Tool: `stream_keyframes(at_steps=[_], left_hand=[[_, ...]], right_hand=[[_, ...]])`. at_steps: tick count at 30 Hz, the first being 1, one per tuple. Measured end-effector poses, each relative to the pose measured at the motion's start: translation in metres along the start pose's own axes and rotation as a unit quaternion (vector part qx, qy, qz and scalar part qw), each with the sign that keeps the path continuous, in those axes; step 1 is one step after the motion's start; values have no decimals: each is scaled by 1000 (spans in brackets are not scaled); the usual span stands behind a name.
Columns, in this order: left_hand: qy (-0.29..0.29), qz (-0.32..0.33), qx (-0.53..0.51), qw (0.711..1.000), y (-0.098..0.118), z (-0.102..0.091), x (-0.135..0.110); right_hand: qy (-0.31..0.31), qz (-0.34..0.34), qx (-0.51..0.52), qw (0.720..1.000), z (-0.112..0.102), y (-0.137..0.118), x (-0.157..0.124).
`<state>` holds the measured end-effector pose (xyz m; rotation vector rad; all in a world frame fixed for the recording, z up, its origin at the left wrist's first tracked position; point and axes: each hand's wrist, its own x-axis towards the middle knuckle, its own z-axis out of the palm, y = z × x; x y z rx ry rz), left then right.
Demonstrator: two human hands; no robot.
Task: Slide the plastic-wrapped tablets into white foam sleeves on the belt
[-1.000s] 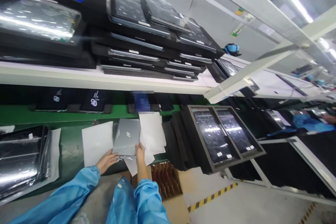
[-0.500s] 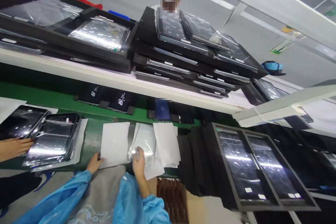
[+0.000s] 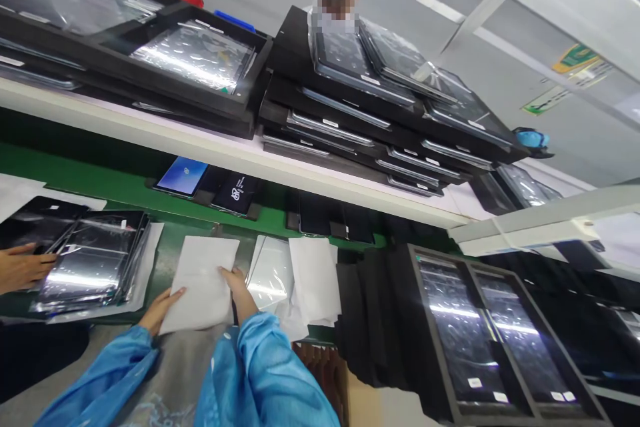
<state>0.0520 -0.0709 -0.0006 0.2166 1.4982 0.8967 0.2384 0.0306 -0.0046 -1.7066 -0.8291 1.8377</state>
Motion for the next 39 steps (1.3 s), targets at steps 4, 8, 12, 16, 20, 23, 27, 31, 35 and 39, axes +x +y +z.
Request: stream_keyframes(at_steps=[4, 8, 12, 16, 20, 23, 27, 31, 35, 39], left_hand=[[-79, 74, -13, 994, 48, -18, -26], [-130, 105, 30, 985, 104, -32, -57], [-106, 144, -243, 953, 110, -11, -84], [-139, 107, -431, 885, 94, 35, -100], [-141, 90, -440, 882, 96, 59, -103], [-146, 109, -421, 889, 96, 56, -99], [-136, 108, -377, 910, 91, 47, -99], [-165, 84, -298, 937, 96, 41, -105], [-178, 64, -250, 949, 100, 43, -105], [-73, 80, -269, 957, 95, 52, -104]], right_hand=[[-55, 33, 160, 985, 15, -24, -27], [-76, -39, 245, 966, 19, -89, -72], [-18, -166, 246, 955, 14, -146, -117], [37, -266, 230, 935, 3, -167, -142], [20, -343, 165, 925, -22, -182, -161], [18, -386, 128, 914, -43, -202, -178], [-13, -362, 51, 931, -67, -215, -193], [-55, -308, -14, 950, -90, -207, -200], [-9, -288, -54, 956, -98, -198, -203], [126, -236, 63, 961, -87, -183, -189]])
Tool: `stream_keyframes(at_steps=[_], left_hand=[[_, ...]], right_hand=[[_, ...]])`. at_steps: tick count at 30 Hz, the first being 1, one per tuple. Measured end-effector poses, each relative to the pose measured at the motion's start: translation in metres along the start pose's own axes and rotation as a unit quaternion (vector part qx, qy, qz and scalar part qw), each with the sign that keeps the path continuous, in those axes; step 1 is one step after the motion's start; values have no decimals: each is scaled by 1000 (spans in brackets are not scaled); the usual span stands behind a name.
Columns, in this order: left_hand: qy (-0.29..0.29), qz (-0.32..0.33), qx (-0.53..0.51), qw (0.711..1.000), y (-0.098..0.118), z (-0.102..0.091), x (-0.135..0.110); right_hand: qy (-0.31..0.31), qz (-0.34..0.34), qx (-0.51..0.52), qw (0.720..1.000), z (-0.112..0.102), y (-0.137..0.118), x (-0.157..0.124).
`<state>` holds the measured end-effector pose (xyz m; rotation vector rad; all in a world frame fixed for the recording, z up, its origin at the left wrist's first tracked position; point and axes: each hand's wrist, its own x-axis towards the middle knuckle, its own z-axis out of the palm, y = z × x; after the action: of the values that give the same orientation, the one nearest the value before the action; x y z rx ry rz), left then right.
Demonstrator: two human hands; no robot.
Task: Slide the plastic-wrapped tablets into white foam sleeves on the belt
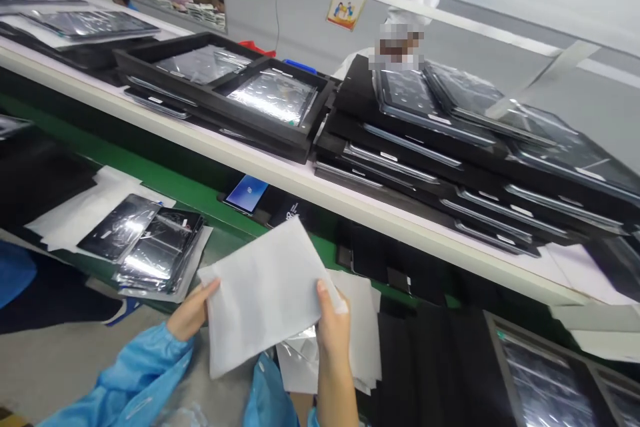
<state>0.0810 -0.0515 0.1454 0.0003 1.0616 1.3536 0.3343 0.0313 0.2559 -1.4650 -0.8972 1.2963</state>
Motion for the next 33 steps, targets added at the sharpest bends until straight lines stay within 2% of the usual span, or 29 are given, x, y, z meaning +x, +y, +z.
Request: stream_keyframes(at_steps=[2, 4, 8, 10, 12, 18, 20, 23, 27, 30, 33], left_hand=[[29, 18, -32, 999, -5, -1, -2], [33, 14, -50, 998, -8, -4, -6], [65, 28, -27, 997, -7, -16, -13], [56, 26, 7, 998, -4, -21, -13], [29, 8, 36, 999, 0, -25, -13], [25, -34, 88, 995, 15, -35, -12], [16, -40, 120, 992, 19, -37, -11], [19, -13, 174, 985, 24, -36, -11], [22, 38, 292, 956, 30, -34, -8], [14, 49, 327, 944, 30, -35, -7], [21, 36, 298, 954, 26, -35, -10]], right_hand=[[65, 40, 64, 995, 6, 16, 3], [101, 73, 116, 985, 9, 33, 4], [105, 125, 157, 974, 9, 59, 1], [96, 131, 151, 975, 8, 66, -3], [62, 135, 132, 980, 7, 69, -6], [-149, 150, 23, 977, -13, 62, -1], [-178, 150, 1, 972, -22, 57, 4], [-161, 154, -16, 975, -32, 54, 10], [-146, 123, -67, 979, -35, 63, 7], [-94, 109, -64, 988, -30, 83, 1], [-22, 134, -4, 991, -19, 111, -2]])
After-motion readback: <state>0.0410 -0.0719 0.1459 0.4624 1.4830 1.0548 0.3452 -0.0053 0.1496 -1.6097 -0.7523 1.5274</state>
